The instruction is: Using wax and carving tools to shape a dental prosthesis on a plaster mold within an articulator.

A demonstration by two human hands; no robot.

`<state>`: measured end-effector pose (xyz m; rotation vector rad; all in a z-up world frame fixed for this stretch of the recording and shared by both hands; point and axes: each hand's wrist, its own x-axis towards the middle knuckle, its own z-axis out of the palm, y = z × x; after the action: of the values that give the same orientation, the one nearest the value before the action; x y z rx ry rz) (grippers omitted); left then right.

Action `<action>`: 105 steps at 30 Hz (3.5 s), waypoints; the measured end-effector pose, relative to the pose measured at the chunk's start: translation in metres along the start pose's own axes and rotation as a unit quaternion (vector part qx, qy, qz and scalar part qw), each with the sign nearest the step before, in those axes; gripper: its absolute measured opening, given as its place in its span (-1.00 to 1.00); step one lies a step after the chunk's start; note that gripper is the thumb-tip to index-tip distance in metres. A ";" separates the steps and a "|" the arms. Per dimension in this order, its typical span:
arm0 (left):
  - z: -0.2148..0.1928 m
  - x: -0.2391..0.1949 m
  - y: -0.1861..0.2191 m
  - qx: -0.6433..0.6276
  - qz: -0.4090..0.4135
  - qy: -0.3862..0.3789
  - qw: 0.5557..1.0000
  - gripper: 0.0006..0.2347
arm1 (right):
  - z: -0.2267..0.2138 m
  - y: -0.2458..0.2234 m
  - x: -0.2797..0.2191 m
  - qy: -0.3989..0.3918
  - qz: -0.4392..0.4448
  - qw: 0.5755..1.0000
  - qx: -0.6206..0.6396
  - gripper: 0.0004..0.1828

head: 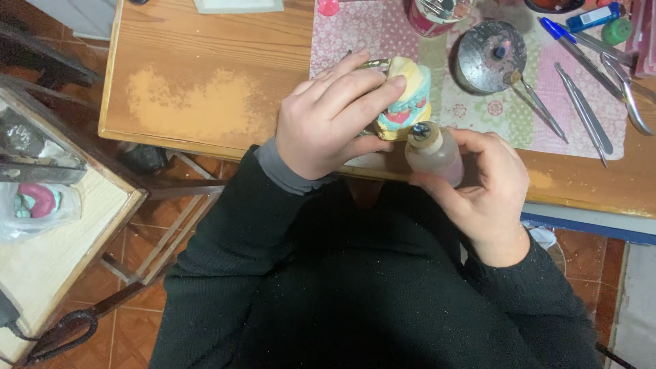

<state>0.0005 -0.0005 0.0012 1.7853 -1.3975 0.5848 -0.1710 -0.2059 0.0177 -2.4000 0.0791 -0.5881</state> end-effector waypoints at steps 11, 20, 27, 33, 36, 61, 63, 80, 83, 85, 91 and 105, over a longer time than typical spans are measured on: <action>0.006 0.009 0.006 -0.023 -0.028 -0.011 0.999 -0.34 | -0.091 0.133 -0.049 0.229 0.062 0.969 0.062 -0.53; 0.009 0.011 0.009 -0.039 -0.059 -0.029 0.997 -0.32 | -0.161 0.277 -0.105 0.300 0.146 0.941 0.059 -0.49; 0.010 0.010 0.009 -0.029 -0.094 -0.025 0.995 -0.30 | -0.146 0.230 -0.092 0.380 0.141 0.912 -0.062 -0.59; 0.010 0.006 0.007 -0.026 -0.098 -0.017 0.995 -0.29 | -0.124 0.132 -0.029 0.083 0.172 0.947 -0.257 -0.88; 0.009 0.004 0.004 -0.013 -0.091 -0.009 0.996 -0.27 | -0.124 0.135 -0.015 -0.014 0.132 0.934 -0.333 -0.89; 0.014 -0.010 -0.005 -0.045 -0.077 0.011 0.996 -0.23 | 0.024 0.007 0.027 0.091 -0.006 0.958 0.271 -0.88; 0.013 -0.010 -0.006 -0.044 -0.076 0.015 0.996 -0.24 | 0.033 0.006 0.027 0.098 -0.016 0.959 0.264 -0.88; 0.010 -0.006 -0.006 -0.068 -0.062 0.021 0.996 -0.26 | 0.041 0.001 0.031 0.120 -0.099 0.979 0.133 -0.71; 0.010 -0.007 -0.007 -0.065 -0.061 0.025 0.996 -0.27 | 0.039 0.006 0.030 0.113 -0.109 0.980 0.125 -0.70; 0.010 -0.009 -0.008 -0.067 -0.062 0.026 0.995 -0.28 | 0.040 0.007 0.030 0.113 -0.114 0.978 0.130 -0.69; 0.010 -0.009 -0.007 -0.072 -0.063 0.026 0.995 -0.27 | 0.039 0.004 0.031 0.113 -0.116 0.975 0.152 -0.68; 0.009 -0.008 -0.006 -0.086 -0.068 0.025 0.994 -0.26 | 0.035 -0.005 0.032 0.095 -0.111 0.981 0.126 -0.70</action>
<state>0.0034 -0.0020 -0.0121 1.6987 -1.2427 0.4218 -0.1277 -0.1878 0.0096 -2.1166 -0.1734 -0.8752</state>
